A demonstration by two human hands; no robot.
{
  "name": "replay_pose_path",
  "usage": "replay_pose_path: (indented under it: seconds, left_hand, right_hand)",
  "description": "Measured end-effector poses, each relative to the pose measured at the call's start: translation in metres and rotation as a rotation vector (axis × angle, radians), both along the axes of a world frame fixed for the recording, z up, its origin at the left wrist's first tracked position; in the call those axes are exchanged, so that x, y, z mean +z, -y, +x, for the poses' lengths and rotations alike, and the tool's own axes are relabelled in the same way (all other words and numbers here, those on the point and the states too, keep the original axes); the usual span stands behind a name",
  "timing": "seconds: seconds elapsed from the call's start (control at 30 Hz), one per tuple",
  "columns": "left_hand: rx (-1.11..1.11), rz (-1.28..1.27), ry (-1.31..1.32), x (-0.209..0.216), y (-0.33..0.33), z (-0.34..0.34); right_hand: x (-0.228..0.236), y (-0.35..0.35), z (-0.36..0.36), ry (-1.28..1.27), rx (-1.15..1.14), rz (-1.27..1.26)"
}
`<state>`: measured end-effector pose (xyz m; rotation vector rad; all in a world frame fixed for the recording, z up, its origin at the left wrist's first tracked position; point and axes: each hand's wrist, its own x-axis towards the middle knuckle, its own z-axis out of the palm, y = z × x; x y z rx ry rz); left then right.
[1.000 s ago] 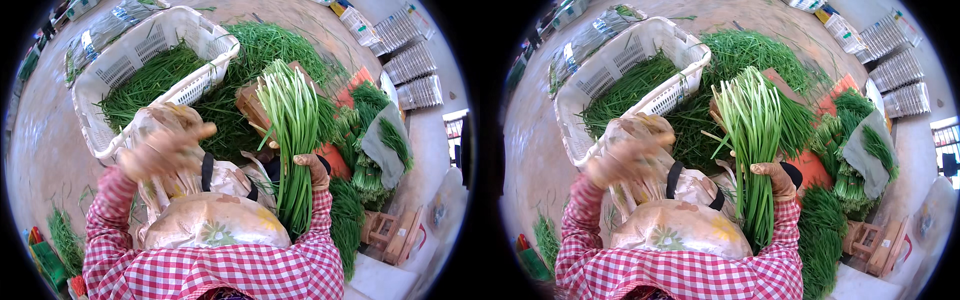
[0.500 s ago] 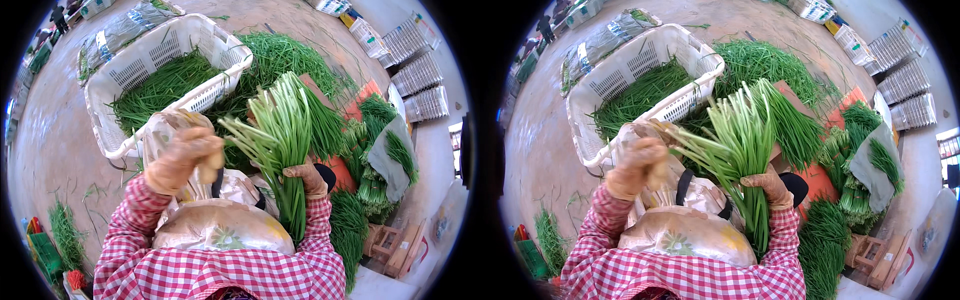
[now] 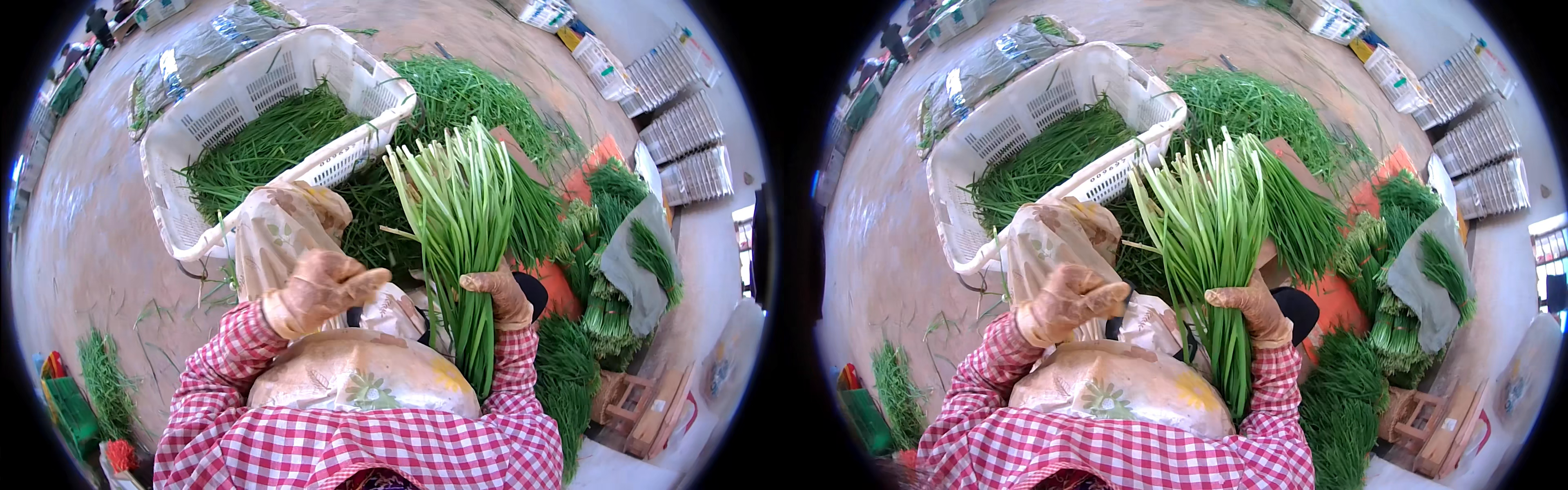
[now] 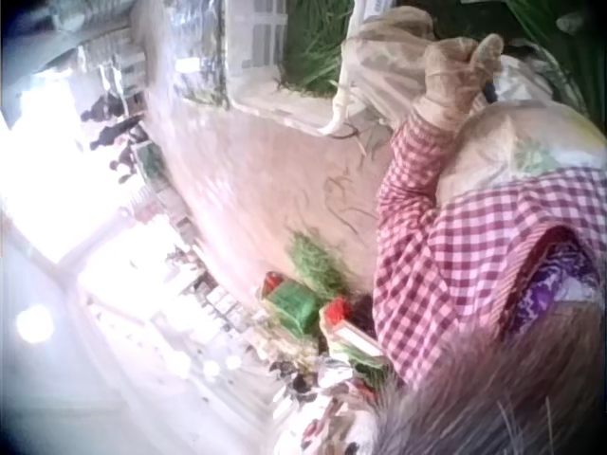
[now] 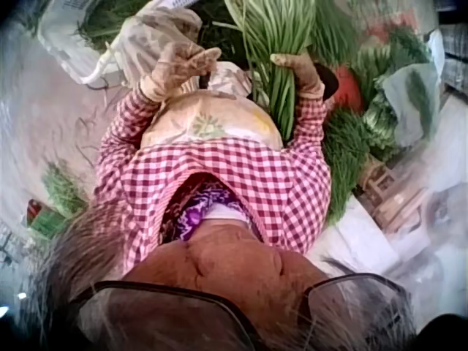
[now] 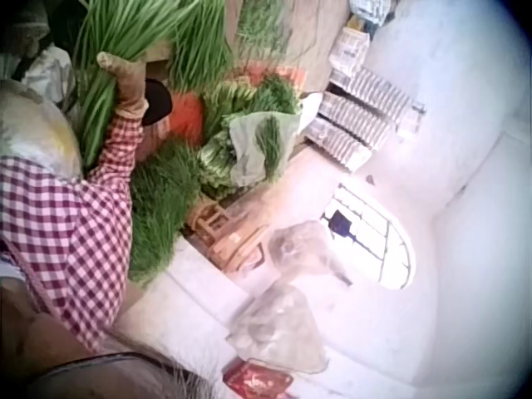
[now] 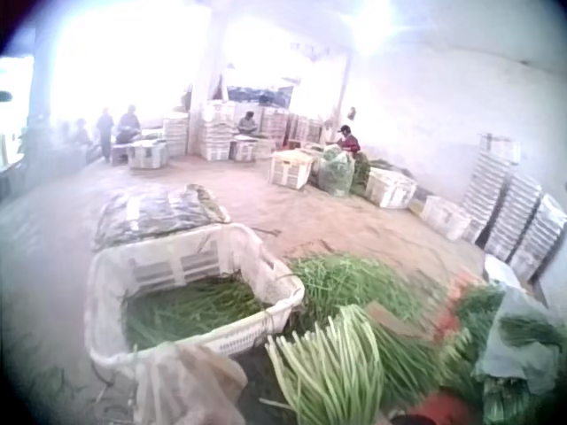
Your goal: The person sorts and bundles green chives by hand, removing damaged leaves, aligning the stalks, and securing them with red ties before placing the bundles into a white crate.
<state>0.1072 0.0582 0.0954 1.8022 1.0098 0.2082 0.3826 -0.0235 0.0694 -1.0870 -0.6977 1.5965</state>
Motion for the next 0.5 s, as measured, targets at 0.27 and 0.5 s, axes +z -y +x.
replay_pose_path:
  seconds: [0.27, 0.5]
  left_hand:
    - [0.085, -0.724, 1.243, -0.052, -0.034, 0.047]
    - [0.367, -0.637, 1.280, -0.094, -0.055, 0.029]
  right_hand:
    - [-0.003, -0.024, -0.071, 1.218, -0.070, 0.210]
    - [0.005, -0.031, -0.120, 1.726, 0.255, 0.133]
